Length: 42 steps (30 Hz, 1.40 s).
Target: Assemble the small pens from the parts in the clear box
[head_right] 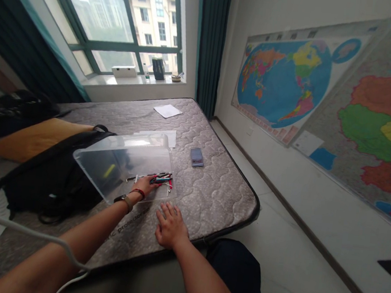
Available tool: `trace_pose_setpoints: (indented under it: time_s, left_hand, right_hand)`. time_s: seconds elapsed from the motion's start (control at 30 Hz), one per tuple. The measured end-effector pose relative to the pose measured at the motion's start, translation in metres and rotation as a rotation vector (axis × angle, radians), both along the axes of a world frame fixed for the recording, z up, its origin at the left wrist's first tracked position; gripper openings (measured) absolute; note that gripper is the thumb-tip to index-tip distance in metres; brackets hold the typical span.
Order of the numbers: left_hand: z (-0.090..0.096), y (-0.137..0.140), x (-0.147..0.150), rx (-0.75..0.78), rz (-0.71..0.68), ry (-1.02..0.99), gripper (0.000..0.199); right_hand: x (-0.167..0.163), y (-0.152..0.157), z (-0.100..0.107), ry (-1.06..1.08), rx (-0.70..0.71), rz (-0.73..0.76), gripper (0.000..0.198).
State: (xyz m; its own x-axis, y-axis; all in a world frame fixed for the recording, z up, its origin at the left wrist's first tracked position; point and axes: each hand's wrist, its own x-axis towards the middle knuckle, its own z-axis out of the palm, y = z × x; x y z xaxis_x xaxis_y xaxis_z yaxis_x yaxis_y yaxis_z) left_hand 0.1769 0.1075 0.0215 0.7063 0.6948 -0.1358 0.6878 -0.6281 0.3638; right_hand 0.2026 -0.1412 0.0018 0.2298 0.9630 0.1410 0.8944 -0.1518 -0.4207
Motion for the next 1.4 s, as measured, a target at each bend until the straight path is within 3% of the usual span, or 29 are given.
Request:
trace_pose_setpoints:
  time_s: [0.17, 0.3, 0.43, 0.63, 0.87, 1.13, 1.4]
  left_hand:
    - [0.010, -0.004, -0.003, 0.014, -0.016, -0.015, 0.045]
    - [0.019, -0.012, -0.023, 0.023, -0.048, -0.119, 0.036]
    - [0.020, -0.027, -0.072, -0.023, -0.052, -0.252, 0.037]
    - [0.022, -0.047, -0.156, -0.030, 0.101, -0.352, 0.046]
    - [0.046, -0.041, -0.202, 0.004, 0.147, -0.344, 0.047]
    - [0.070, 0.000, -0.220, -0.034, 0.025, 0.005, 0.033]
    - [0.070, 0.008, -0.190, 0.003, -0.070, 0.213, 0.021]
  right_hand:
    - [0.001, 0.000, 0.000, -0.008, -0.010, 0.003, 0.056]
    - [0.001, 0.000, 0.000, -0.012, -0.013, 0.004, 0.056]
    - [0.001, 0.000, -0.002, -0.014, -0.012, 0.004, 0.056]
    - [-0.001, 0.002, -0.006, -0.027, -0.002, 0.001, 0.056]
    - [-0.004, 0.004, -0.010, -0.083, -0.019, -0.012, 0.056]
    - [-0.005, 0.005, -0.012, -0.113, -0.014, -0.009, 0.054]
    - [-0.004, 0.006, -0.011, -0.132, -0.031, -0.003, 0.055]
